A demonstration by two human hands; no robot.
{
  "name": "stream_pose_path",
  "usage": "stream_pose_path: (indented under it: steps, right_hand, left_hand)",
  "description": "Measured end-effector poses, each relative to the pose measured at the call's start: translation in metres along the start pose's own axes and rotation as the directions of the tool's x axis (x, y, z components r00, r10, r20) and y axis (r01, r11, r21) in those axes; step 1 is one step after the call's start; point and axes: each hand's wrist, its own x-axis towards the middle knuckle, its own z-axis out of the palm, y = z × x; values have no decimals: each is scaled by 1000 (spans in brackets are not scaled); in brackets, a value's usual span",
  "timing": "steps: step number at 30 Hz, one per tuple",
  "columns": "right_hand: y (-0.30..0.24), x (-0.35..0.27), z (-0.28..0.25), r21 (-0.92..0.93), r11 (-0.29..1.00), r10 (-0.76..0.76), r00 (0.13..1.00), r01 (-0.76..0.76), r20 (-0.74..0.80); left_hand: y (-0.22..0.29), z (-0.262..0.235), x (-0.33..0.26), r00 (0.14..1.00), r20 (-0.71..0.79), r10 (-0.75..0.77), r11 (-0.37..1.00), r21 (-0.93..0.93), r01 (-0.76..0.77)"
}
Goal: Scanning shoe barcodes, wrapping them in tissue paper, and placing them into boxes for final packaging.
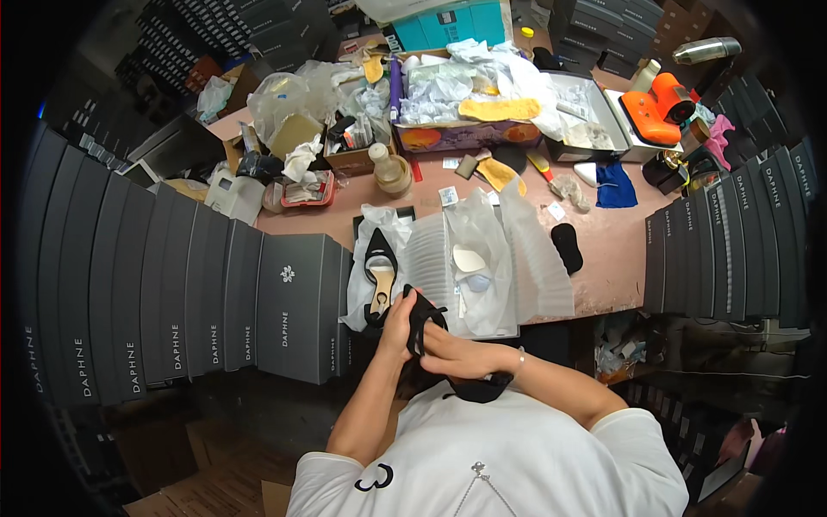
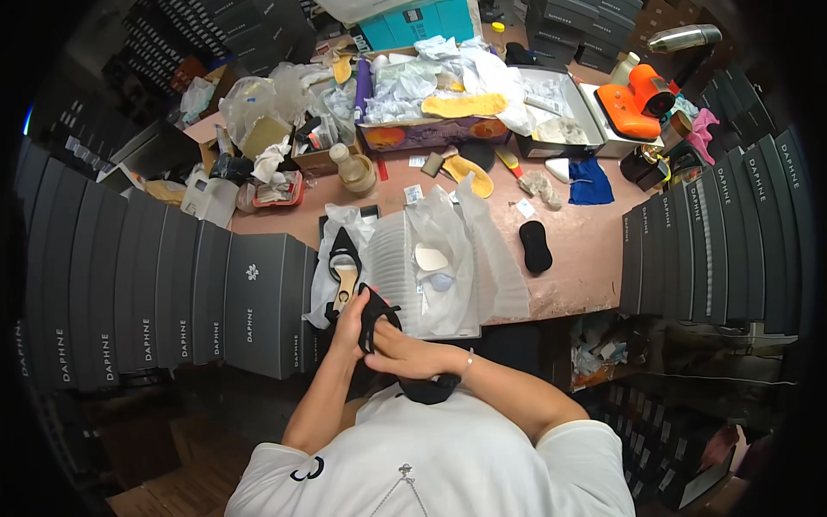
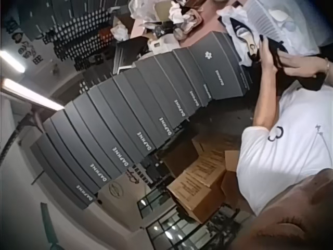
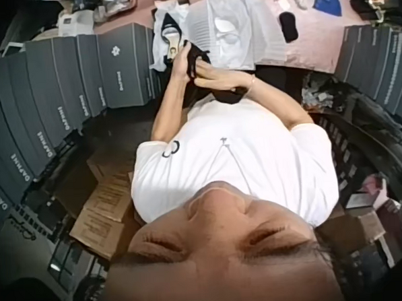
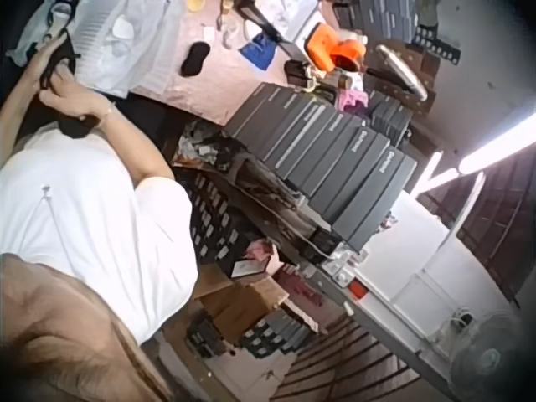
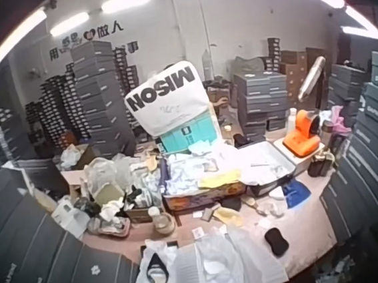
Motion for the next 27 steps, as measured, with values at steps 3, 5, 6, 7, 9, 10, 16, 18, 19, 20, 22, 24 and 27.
stream_pose_path:
  steps: [3, 5, 6, 7, 9, 10, 16, 18, 19, 20, 22, 24, 27]
  right_hand:
    - [7, -17, 7, -189, 982, -4, 998, -7, -56]
    - [5, -4, -1, -358, 903, 271, 961, -236, 50]
    - [3, 6, -3, -456, 805, 469, 878, -380, 94]
    - [16, 15, 5, -500, 778, 458, 888, -380, 39]
    - [38, 20, 30, -459, 836, 257, 954, -300, -155]
    - [41, 22, 34, -382, 878, 224, 953, -288, -204]
    - [32, 45, 20, -225, 917, 337, 942, -330, -11]
    - [39, 43, 25, -266, 920, 291, 956, -288, -30]
    - [37, 35, 27, -253, 931, 264, 964, -263, -29]
    - [29, 28, 25, -352, 913, 234, 972, -207, 36]
    - [-7, 15, 8, -187, 978, 131, 968, -90, 215]
    - [-15, 2, -8, 32, 992, 98, 920, -119, 379]
    - [2, -18, -45, 410, 760, 322, 840, -504, 437]
  left_hand:
    - [5, 9, 2, 998, 58, 20, 1000, -17, -19]
    - [-10, 7, 2, 999, -12, -36, 995, -94, 35]
    - [-15, 10, 1, 996, -42, -74, 989, -130, 68]
    - [-6, 5, 4, 997, -24, -80, 995, -68, 78]
    - [4, 3, -1, 996, -83, 33, 999, -38, -37]
    - [12, 7, -7, 994, -95, 49, 999, -2, -49]
    - [15, -13, -6, 993, -101, 66, 998, -8, -68]
    - [10, -13, -5, 979, -166, 116, 993, 38, -111]
    - [13, -9, -6, 988, -121, 94, 995, 44, -89]
    - [16, -5, -15, 994, -87, 61, 997, 46, -57]
    - [13, -14, -14, 999, 17, 48, 997, -68, -47]
    - [1, -20, -10, 1000, 24, 6, 999, -43, -4]
    - [-3, -18, -12, 993, 114, 21, 980, -199, 2]
